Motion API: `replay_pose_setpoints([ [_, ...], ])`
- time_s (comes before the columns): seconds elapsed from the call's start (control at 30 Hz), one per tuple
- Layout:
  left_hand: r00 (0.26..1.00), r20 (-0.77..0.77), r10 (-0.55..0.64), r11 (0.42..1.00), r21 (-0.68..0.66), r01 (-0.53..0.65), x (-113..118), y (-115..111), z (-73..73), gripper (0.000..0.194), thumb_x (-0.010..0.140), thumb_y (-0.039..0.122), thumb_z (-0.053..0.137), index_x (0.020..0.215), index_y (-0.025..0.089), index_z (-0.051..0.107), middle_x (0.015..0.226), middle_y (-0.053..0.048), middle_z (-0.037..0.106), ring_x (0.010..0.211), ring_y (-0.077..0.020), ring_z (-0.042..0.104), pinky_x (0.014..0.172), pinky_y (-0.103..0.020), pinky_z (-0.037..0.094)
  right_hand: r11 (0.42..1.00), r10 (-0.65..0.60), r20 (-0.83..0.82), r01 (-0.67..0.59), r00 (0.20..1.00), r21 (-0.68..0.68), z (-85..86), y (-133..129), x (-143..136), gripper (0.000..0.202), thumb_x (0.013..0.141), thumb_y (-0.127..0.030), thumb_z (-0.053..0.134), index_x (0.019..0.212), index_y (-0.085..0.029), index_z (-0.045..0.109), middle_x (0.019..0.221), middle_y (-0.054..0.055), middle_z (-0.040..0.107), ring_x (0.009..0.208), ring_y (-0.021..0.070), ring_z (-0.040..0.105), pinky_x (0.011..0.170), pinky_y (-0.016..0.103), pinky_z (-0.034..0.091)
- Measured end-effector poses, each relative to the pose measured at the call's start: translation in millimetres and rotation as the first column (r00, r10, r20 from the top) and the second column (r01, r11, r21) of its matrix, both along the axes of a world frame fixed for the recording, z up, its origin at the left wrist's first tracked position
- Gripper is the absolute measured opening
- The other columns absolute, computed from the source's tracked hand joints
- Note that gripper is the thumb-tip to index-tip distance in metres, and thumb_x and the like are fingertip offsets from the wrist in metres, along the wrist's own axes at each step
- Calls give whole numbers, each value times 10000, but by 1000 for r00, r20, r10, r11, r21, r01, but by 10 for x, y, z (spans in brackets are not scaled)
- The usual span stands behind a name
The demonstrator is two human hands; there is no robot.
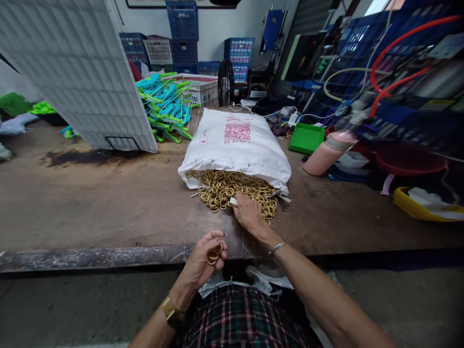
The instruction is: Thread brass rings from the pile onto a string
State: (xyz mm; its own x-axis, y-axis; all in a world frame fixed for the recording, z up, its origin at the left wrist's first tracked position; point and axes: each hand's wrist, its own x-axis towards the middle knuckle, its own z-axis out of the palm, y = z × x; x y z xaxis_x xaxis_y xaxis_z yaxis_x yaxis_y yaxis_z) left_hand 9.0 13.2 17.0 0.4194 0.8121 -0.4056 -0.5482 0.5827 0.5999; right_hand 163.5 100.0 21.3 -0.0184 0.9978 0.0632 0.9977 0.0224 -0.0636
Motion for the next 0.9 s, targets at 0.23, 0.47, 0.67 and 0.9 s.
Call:
replay_pose_setpoints([
  [0.23,990,132,54,995,-91,-42,-52,27,-66,192,681,245,669,704,130,516,702,-28,579,605,-105,562,407,-147,352,998,22,61,-19,998,-56,-25,7,-61,237,863,-215,327,1046,-192,476,992,100,574,796,185,579,628,272,357],
  [0.47,995,101,13,997,-72,-6,-77,81,-85,278,630,261,716,707,145,475,714,-28,587,613,-116,577,408,-150,364,998,58,19,-57,998,-24,-12,-94,-25,204,819,-199,382,994,-183,486,965,85,571,771,183,574,604,266,336],
  [0.67,968,-240,71,990,136,-39,25,165,-70,297,688,385,646,720,170,443,538,67,441,407,-37,380,349,-133,232,999,43,-225,-48,973,-20,-57,-175,63,164,783,-201,430,908,-190,535,703,31,599,615,146,523,553,249,267],
  [0.9,709,-636,305,762,610,219,94,252,-70,196,783,221,499,959,163,562,592,44,494,515,-69,430,515,-186,354,987,-23,-790,-113,613,-116,-172,-255,70,98,688,-214,437,639,-176,513,601,-24,499,591,109,436,559,219,306],
])
